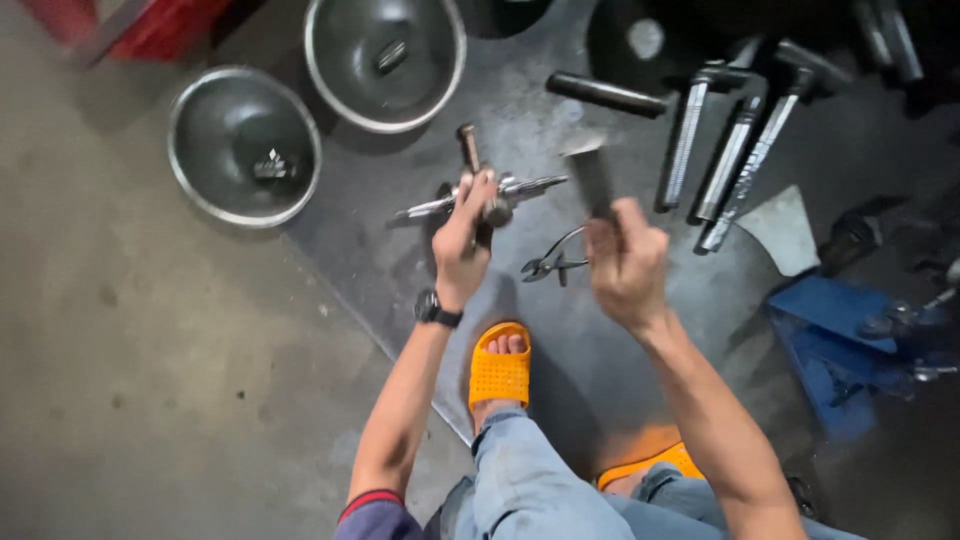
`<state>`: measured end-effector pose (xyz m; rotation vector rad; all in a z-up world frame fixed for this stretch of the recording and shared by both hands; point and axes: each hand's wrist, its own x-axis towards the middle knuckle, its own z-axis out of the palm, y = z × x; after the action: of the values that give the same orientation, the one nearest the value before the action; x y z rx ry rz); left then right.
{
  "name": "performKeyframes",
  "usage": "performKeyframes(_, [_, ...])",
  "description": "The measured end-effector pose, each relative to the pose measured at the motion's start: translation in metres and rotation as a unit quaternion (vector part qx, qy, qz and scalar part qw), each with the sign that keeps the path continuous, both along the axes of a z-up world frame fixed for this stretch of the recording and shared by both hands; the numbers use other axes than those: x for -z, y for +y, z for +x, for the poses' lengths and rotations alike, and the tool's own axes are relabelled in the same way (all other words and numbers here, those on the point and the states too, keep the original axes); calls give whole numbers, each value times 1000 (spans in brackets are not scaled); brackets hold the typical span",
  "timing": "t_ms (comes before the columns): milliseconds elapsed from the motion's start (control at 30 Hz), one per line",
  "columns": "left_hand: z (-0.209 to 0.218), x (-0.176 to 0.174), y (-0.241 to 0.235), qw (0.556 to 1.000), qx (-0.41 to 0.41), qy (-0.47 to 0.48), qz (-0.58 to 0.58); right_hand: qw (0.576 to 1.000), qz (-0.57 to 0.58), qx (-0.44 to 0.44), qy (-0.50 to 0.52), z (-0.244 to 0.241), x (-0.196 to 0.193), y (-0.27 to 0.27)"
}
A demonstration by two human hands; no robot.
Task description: Measuring the alignment and runout of a motorcycle crankshaft using a dial indicator and making adjustments with a hammer
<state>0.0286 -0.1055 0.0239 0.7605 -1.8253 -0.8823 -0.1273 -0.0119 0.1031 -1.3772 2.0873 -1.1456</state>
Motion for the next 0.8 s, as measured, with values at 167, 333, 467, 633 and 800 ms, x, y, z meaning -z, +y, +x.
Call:
performKeyframes(167, [-39, 25, 54, 996, 58, -55, 39, 993, 49, 80, 70, -64, 56, -1])
performKeyframes(333, [-63, 44, 68, 991, 35, -27, 126, 934, 303, 96, 160, -99, 128, 21])
performKeyframes(467, [-8, 21, 81, 914, -128, 72, 378, 895, 252, 35, 367, -82, 104, 10])
performKeyframes(633, [32, 72, 35, 823, -219, 166, 496, 926, 26, -162, 341, -41, 121, -36])
performKeyframes(800, [38, 171, 10, 729, -229, 298, 572, 902, 50, -267, 337, -21, 146, -52])
